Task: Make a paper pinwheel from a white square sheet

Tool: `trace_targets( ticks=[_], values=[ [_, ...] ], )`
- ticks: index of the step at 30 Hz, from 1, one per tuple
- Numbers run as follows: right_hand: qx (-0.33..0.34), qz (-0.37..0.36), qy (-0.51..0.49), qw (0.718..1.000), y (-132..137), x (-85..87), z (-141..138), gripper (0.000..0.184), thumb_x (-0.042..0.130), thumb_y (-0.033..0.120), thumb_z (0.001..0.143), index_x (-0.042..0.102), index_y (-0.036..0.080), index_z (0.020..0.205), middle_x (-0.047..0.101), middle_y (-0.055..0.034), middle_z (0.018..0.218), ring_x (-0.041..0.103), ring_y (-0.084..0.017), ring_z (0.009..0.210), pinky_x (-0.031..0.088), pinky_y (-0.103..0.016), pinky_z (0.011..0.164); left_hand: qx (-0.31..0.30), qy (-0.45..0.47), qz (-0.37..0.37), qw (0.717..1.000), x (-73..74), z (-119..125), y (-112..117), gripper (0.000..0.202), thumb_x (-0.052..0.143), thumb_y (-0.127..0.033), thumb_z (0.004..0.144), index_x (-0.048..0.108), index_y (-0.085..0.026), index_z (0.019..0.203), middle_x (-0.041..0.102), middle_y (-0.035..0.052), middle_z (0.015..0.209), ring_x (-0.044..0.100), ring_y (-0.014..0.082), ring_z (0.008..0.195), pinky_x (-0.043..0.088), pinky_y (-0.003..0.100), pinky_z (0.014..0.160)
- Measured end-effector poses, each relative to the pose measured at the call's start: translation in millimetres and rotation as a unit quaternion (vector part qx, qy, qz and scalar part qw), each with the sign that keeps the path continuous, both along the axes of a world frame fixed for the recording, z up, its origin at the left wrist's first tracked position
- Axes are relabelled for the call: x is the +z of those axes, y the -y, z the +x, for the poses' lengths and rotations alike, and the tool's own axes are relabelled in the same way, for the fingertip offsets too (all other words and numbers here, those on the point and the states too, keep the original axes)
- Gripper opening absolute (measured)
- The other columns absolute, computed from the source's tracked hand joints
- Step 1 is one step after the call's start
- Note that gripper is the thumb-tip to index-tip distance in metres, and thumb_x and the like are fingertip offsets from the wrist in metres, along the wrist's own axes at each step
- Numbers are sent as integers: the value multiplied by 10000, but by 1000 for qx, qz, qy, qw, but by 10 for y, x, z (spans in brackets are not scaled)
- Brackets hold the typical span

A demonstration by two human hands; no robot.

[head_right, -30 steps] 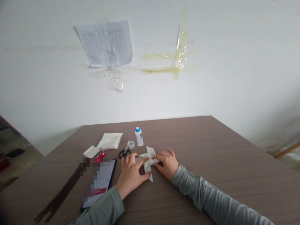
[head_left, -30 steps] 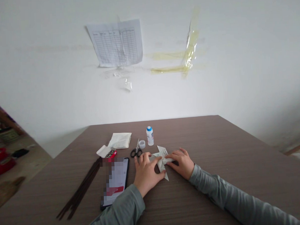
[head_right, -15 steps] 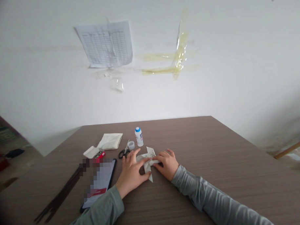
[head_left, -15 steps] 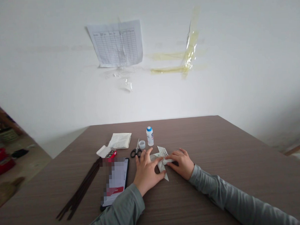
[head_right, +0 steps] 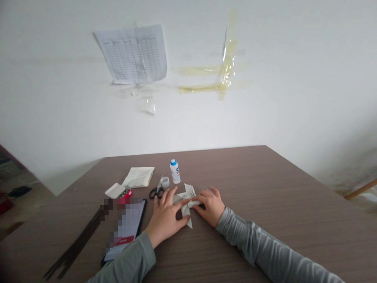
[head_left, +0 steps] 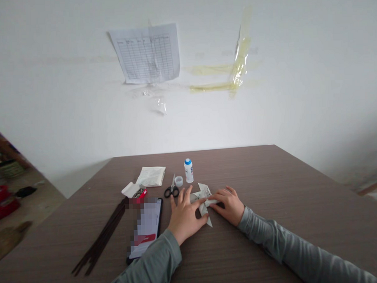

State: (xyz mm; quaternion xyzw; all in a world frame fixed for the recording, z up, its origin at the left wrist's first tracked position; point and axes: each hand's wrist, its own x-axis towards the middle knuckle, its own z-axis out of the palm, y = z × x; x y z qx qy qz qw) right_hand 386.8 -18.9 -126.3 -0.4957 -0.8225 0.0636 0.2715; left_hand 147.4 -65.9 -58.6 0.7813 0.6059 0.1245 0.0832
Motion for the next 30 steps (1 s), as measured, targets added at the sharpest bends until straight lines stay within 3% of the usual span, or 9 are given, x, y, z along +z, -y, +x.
trace_targets(
  ticks=[11, 17, 23, 30],
  values=[
    [15, -6, -7, 1000, -42, -71, 25, 276, 839, 270, 1108, 1023, 362, 1292, 991, -100, 1208, 951, -386, 1236, 603, -703, 1409, 24, 14, 2, 1000, -1, -15, 2, 675, 1124, -404, 960, 954, -432, 1612, 647, 168, 1967, 554, 587, 1853, 373, 951, 1532],
    [11, -6, 1, 1000, -33, -70, 38, 269, 857, 263, 1115, 1014, 379, 1301, 980, -75, 1204, 942, -349, 1230, 599, -697, 1408, 10, 21, 5, 1000, 0, 0, 31, 489, 1096, -356, 988, 1011, -397, 1468, 684, 161, 1937, 577, 581, 1830, 363, 980, 1521],
    [21, -5, 3, 1000, -57, -93, 44, 259, 868, 289, 1119, 1020, 391, 1302, 984, -79, 1198, 946, -371, 1237, 601, -726, 1401, 2, 8, 14, 1000, 4, 0, 33, 501, 1112, -339, 982, 1023, -451, 1461, 687, 130, 1966, 592, 595, 1838, 366, 995, 1519],
    [14, -9, -7, 1000, -60, -102, 41, 261, 872, 287, 1114, 1023, 413, 1285, 985, -74, 1203, 954, -376, 1246, 602, -696, 1410, 3, 5, 23, 1000, -63, -19, -3, 485, 1119, -357, 983, 1019, -435, 1451, 695, 137, 1954, 591, 573, 1844, 380, 999, 1506]
  ],
)
